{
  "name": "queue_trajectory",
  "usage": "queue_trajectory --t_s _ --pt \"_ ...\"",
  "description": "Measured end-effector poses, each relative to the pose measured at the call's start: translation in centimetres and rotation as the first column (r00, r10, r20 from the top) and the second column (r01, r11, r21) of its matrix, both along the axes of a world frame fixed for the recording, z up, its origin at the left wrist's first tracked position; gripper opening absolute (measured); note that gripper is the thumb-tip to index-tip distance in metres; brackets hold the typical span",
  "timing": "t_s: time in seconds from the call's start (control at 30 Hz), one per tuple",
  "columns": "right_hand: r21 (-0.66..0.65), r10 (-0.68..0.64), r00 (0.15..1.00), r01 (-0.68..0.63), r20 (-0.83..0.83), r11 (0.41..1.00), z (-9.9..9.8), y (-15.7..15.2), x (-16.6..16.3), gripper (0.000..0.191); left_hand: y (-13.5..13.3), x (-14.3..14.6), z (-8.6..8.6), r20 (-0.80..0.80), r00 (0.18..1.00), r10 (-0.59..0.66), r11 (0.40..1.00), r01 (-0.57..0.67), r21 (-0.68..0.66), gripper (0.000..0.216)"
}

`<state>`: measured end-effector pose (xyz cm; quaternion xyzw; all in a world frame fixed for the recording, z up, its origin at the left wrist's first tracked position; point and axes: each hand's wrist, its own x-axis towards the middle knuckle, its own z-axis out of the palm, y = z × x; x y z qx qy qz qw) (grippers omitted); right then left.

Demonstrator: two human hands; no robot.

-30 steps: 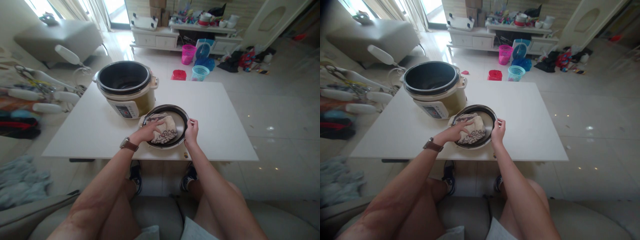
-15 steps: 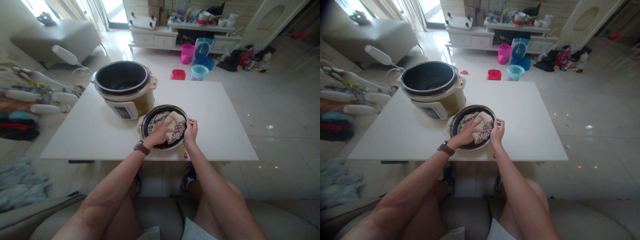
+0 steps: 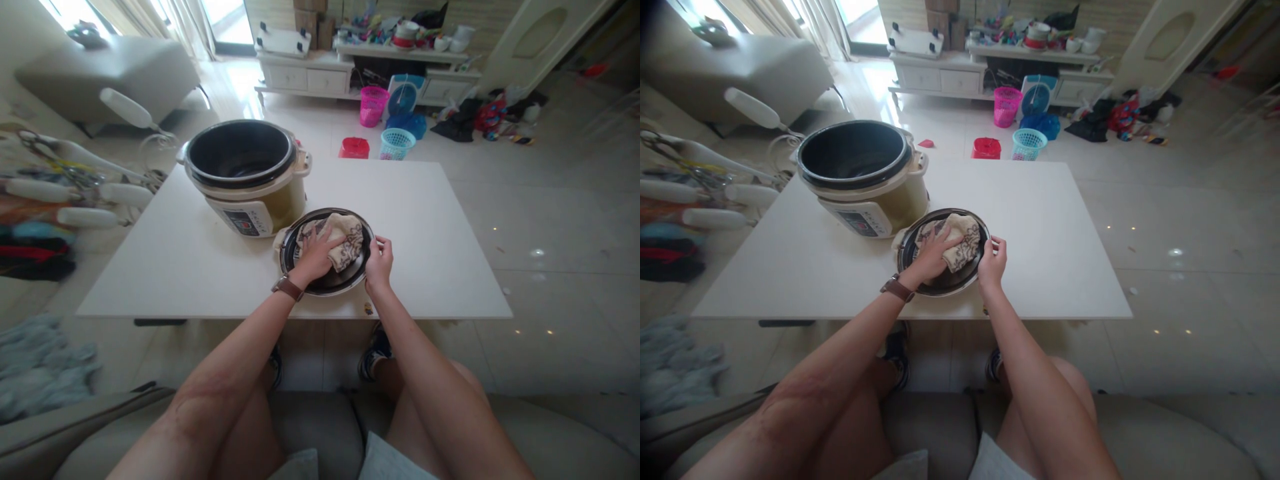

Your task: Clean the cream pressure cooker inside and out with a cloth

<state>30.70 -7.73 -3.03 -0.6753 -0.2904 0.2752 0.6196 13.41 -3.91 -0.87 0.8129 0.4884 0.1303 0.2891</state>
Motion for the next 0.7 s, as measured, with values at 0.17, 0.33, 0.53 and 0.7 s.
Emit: queue_trajectory --t_s 0.17,0.33,0.53,0.7 --pt "-0.003 -0.003 1.0 0.003 -0.021 1.0 -0.2 0.3 0.2 0.038 -0.5 0.3 1.0 -0.035 0.996 -0.08 0.995 0.077 -0.064 0.077" --pt "-0.012 -0.03 0.999 0.03 -0.044 0.999 -0.9 0.6 0.5 0.036 -0.9 -0.9 2.0 -0.052 0.965 -0.256 0.961 0.248 -0.125 0.078" --pt "0.009 -0.021 0.998 0.022 -0.063 1.0 -1.1 0.6 0.6 0.035 -0.5 -5.2 2.5 -0.132 0.92 -0.368 0.928 0.355 -0.113 0.083" --pt "0.006 -0.003 0.999 0.004 -0.052 1.0 -0.7 0.6 0.5 0.037 0.3 -7.9 2.5 -0.219 0.916 -0.337 0.941 0.324 -0.093 0.078"
